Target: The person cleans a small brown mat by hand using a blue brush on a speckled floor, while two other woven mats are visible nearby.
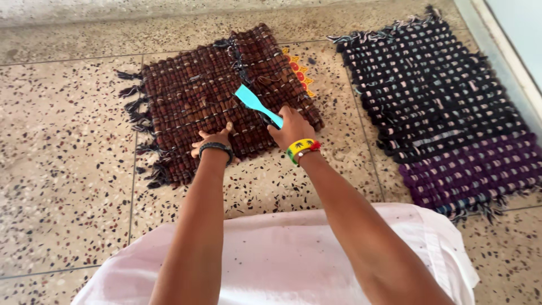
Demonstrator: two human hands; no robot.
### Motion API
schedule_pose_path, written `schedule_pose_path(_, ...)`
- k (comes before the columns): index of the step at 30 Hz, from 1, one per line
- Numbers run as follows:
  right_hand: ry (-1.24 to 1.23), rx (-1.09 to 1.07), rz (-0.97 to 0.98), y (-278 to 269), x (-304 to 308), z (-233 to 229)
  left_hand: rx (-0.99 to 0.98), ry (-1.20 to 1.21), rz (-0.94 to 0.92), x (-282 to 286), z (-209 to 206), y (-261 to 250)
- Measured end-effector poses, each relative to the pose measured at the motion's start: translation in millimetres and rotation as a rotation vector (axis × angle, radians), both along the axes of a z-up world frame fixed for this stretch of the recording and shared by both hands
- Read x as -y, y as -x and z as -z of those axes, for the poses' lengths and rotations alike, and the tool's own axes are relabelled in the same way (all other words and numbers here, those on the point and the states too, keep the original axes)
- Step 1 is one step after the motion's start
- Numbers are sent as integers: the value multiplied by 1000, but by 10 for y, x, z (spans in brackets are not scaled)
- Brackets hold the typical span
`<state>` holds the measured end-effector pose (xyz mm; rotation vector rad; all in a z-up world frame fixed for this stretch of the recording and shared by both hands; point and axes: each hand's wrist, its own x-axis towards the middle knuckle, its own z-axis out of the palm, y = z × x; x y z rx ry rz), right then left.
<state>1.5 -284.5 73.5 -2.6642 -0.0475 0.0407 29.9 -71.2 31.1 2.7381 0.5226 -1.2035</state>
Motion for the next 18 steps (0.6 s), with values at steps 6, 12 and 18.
schedule_pose_path(6,119,-112,68,-29,-123,269,-29,36,34,-45,-76,13)
schedule_pose_path(12,119,-20,53,-164,-15,494,166,1,89,114,3,18)
schedule_pose_path(18,41,19,166,-217,114,477,55,-16,40,146,19,64)
